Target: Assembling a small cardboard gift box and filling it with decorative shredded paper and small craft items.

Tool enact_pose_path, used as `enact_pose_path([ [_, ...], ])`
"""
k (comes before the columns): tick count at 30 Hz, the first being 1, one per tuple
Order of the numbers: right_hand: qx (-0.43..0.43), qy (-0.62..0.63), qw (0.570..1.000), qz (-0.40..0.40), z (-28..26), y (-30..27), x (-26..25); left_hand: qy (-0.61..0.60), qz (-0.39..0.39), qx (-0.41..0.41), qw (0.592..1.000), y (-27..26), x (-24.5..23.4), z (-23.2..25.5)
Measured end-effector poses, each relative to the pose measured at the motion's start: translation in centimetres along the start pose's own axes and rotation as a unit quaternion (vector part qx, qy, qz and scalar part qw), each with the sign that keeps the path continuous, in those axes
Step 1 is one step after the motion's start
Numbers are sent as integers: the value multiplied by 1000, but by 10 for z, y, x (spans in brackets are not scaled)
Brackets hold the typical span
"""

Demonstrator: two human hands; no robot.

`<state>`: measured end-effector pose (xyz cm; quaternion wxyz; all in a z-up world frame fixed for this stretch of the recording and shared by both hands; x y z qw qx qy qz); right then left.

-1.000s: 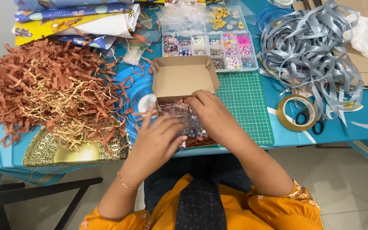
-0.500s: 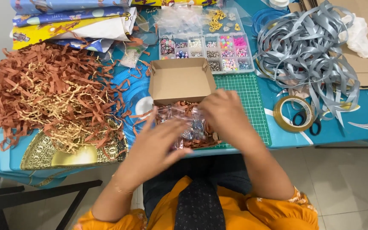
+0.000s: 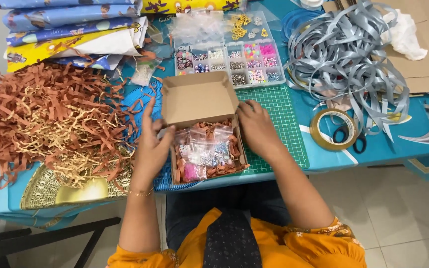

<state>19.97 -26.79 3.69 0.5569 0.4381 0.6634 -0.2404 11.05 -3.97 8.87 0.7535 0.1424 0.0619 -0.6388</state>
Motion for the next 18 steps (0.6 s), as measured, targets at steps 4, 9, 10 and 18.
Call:
enact_pose_path([
  [4,-25,-62,997,32,1,-4,16,-26,102,97,990,-10,-38,-42],
  [9,13,-67,997,25,26,-23,6,-12,172,122,977,-21,-85,-95],
  [10,9,-61,997,37,35,-26,5,-19,168,125,978,-19,-90,-111],
  [18,75,0,997,-35,60,-4,-8,-79,158,98,979,-17,-57,-104],
])
Point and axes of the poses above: each hand's wrist, its own y-axis towards the middle knuckle, its own x-axis out of the palm, z = x × y, the point moved 6 cm from there along y, towards the middle knuckle, and after that the axes turned 2 degrees about x, right-handed, at the moved point
